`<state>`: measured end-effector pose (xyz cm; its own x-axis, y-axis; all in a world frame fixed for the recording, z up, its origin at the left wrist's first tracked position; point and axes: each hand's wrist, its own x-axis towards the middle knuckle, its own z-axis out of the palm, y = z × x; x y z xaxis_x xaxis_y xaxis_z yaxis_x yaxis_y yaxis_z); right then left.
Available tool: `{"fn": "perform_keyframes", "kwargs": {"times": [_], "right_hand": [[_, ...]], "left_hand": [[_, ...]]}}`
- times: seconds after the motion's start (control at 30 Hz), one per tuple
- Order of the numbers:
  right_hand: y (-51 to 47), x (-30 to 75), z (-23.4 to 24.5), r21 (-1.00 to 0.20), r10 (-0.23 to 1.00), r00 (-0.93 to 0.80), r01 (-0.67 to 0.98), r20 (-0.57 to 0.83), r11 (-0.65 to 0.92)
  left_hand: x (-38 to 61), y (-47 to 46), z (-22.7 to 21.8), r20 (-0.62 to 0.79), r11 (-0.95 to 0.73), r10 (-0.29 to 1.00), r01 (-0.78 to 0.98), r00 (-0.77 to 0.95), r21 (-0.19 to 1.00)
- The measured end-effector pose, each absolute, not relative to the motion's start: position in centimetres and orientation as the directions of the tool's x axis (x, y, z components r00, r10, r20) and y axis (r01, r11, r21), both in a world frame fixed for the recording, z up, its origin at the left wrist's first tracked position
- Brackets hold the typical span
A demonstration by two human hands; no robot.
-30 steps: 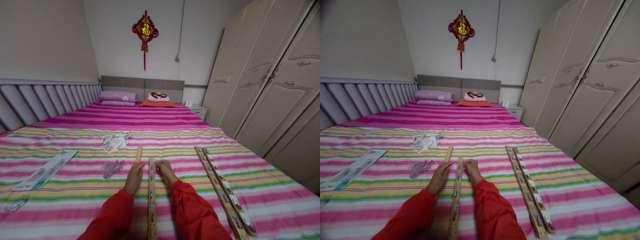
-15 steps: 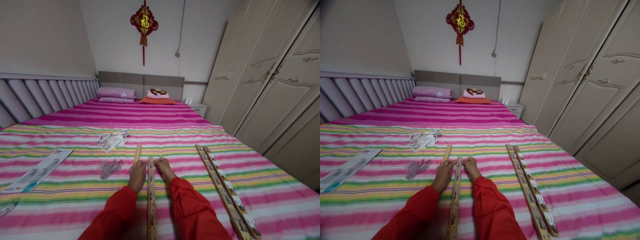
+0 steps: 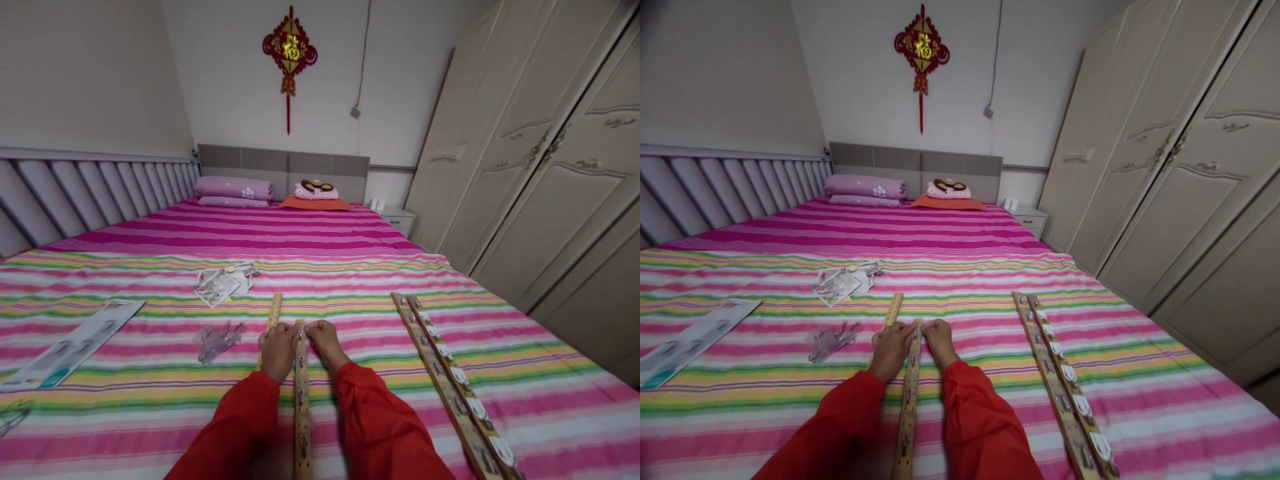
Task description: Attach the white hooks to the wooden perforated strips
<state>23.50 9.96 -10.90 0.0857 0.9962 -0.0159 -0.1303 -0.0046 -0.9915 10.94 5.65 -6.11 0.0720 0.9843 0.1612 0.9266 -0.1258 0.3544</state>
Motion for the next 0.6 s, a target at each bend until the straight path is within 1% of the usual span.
{"fn": "perform_keyframes", "kwargs": {"times": [0.13, 0.27, 0.4, 0.5, 0.6], "right_hand": [[9.6, 23.6, -11.0, -0.989, 0.996, 0.094, -0.147, 0.006, 0.020], [9.1, 23.8, -10.7, -0.991, 0.998, 0.023, -0.115, 0.058, 0.061], [8.8, 23.9, -10.1, -0.989, 0.990, -0.046, -0.071, 0.132, 0.129], [8.9, 24.1, -9.8, -0.980, 0.976, -0.116, 0.049, 0.185, 0.192], [9.0, 24.2, -9.9, -0.958, 0.971, -0.137, 0.187, 0.196, 0.220]], "left_hand": [[11.0, 5.6, -5.8, 0.141, -0.117, 0.988, 0.924, 0.070, 0.363], [10.9, 5.6, -5.3, 0.092, -0.110, 0.993, 0.915, 0.081, 0.388], [10.7, 6.1, -5.4, 0.061, -0.112, 0.993, 0.922, 0.097, 0.370], [10.5, 6.5, -5.8, 0.046, -0.118, 0.993, 0.933, 0.108, 0.341], [10.4, 6.8, -6.1, 0.033, -0.134, 0.991, 0.938, 0.130, 0.320]]}}
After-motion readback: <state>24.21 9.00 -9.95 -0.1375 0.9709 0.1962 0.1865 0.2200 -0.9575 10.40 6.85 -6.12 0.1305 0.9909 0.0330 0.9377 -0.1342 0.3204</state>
